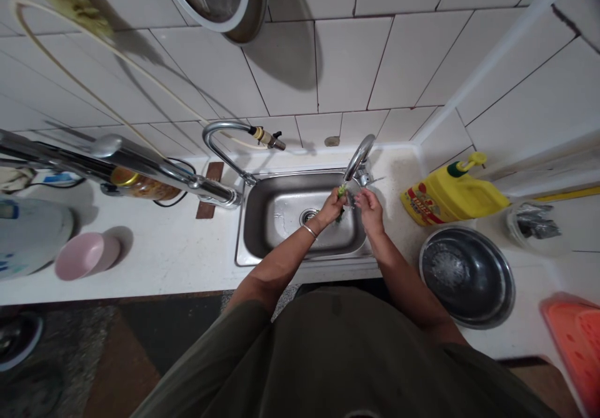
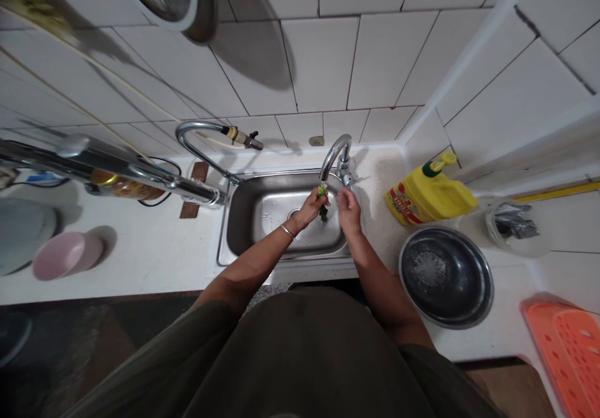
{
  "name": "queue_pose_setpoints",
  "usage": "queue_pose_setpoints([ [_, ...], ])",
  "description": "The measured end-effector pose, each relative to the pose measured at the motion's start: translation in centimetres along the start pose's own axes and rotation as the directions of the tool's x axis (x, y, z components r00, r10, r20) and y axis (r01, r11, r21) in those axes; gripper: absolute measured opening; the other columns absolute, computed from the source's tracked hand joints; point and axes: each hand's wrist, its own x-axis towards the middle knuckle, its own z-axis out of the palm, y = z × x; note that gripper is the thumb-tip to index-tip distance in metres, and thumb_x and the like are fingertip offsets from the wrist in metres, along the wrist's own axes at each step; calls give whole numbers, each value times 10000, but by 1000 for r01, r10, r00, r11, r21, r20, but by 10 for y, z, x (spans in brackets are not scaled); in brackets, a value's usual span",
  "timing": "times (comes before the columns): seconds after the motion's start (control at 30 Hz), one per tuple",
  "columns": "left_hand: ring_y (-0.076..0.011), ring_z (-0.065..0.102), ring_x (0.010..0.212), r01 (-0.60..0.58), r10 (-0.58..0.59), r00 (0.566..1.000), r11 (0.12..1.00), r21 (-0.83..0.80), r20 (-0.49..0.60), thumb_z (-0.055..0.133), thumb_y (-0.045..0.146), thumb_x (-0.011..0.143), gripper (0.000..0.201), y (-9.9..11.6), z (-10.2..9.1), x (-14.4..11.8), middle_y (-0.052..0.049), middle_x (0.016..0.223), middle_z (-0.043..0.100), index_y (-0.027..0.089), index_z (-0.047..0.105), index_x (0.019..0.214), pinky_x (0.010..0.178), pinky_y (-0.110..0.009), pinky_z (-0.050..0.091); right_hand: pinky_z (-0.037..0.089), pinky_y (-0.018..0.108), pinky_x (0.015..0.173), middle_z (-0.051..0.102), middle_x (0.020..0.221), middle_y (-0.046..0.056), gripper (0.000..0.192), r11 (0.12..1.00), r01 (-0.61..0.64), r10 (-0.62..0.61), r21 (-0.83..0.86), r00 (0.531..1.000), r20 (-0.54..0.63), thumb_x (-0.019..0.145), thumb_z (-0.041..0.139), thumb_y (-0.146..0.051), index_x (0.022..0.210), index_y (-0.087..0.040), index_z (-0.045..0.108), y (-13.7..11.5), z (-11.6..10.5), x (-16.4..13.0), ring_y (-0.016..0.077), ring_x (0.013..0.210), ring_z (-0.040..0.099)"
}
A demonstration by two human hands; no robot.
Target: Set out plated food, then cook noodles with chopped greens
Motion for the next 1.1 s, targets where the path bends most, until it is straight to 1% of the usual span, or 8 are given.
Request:
queue_pose_setpoints([
  [0.1,-119,565,682,-4,4,1000,1000,13,-9,665,397,822,277,-5,-2,3,32,719,586,178,534,931,719,-258,413,535,356,851,666,1061,87,502,996,-19,31,87,990,-138,821,580,-534,1180,-183,565,-6,-7,-4,211,971,647],
  [0.3,-121,556,690,-4,0,1000,994,113,29,591,335,878,201,-6,0,10,25,722,591,172,502,956,700,-264,415,529,320,800,672,982,45,471,975,-28,86,221,964,-253,753,659,-498,1107,-196,587,-21,-12,-1,169,868,646],
  [0.5,-112,561,714,7,-10,1000,984,178,16,548,310,893,161,-4,1,10,29,753,569,179,471,946,733,-270,431,522,341,883,629,1184,68,515,960,-12,102,281,946,-308,720,677,-470,1158,-211,599,-30,-11,2,176,1002,643],
  [0.67,-107,568,710,-17,18,1000,978,209,-3,511,317,904,149,-4,1,6,26,755,562,182,466,949,718,-260,431,460,386,1041,557,1389,94,579,954,-26,102,299,965,-243,775,622,-448,1296,-202,564,-43,-4,13,202,1233,567],
  [0.8,-104,553,677,-26,28,1000,972,234,-6,490,340,917,187,-1,-3,-7,29,735,556,178,483,1008,671,-244,432,398,389,1108,560,1407,103,629,954,-67,119,293,979,-164,762,629,-421,1331,-162,554,-53,-6,23,206,1284,533],
  [0.97,-99,480,603,-84,88,996,948,306,1,451,381,950,237,8,-5,-25,52,680,484,178,507,1059,601,-233,416,467,400,1011,667,1221,99,599,986,-86,89,145,996,-18,727,682,-529,1203,-168,640,-52,-1,-2,244,1168,596],
  [1.03,-110,485,639,-158,158,987,923,351,28,447,387,956,231,13,-4,-31,36,714,500,175,514,1020,633,-252,441,485,394,976,704,1091,84,533,998,-20,15,51,995,101,739,674,-560,1108,-175,675,-52,11,-22,241,1062,632],
  [1.1,-128,508,705,-233,229,972,888,397,60,449,385,957,220,21,-4,-36,7,773,533,174,508,942,705,-286,474,499,382,945,713,981,66,457,994,104,-96,-35,977,190,792,622,-572,1023,-184,691,-56,25,-39,229,969,648],
])
